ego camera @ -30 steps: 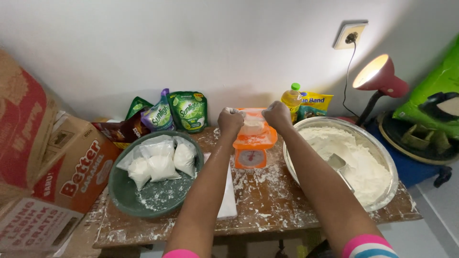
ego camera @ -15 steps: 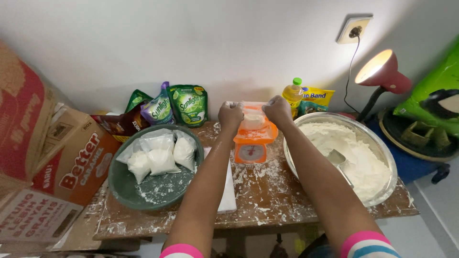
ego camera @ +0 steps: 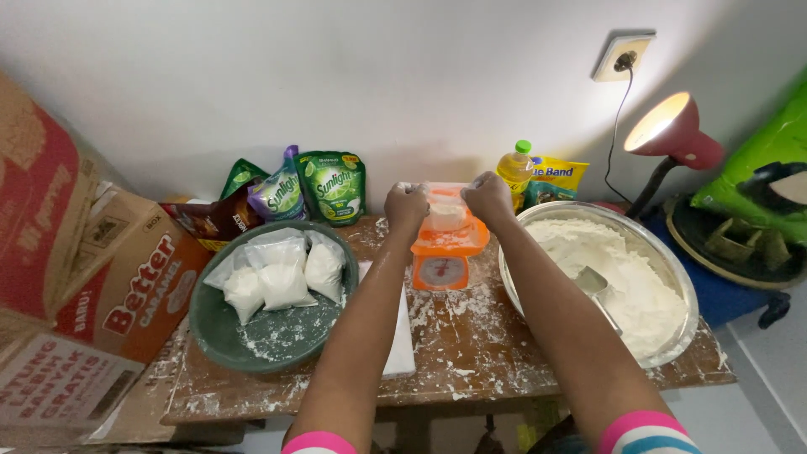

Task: The person is scooping flour from a large bowl into small plastic bags, weighing them on a small orange scale, and occasionally handling dough.

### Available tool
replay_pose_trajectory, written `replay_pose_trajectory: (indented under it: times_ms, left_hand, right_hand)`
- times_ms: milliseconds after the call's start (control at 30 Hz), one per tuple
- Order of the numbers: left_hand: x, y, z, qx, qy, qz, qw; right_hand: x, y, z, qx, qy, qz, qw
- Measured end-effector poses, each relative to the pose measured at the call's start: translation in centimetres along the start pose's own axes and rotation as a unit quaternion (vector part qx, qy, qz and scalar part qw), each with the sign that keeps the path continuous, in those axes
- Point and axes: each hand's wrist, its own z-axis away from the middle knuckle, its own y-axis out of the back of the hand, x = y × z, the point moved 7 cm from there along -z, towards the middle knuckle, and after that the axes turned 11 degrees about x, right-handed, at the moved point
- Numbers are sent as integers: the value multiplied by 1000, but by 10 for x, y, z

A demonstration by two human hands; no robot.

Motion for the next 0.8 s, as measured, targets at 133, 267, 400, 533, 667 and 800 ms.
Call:
replay_pose_trajectory:
  times_ms: [133, 267, 400, 533, 667, 800]
  left_hand:
    - [4, 3, 5, 4, 11, 11, 1000]
    - [0, -2, -1, 2, 3, 15, 1000]
    - [3, -2, 3, -1, 13, 37, 999]
    - [-4, -7, -2, -5, 10, 29, 1000]
    - [-4, -6, -2, -2, 8, 33, 999]
    - [-10, -10, -8, -3, -1, 24, 1000]
  right_hand:
    - [-11, 9, 8, -11, 0, -1, 1000]
    - [-4, 3, 1, -10, -2, -1, 1000]
    - [1, 0, -2, -8, 1, 6, 1000]
    - [8, -4, -4, -15, -2, 16, 1000]
    - [5, 0, 0, -8, -9, -2, 1000]
    - [5, 0, 3, -6, -3, -7, 1000]
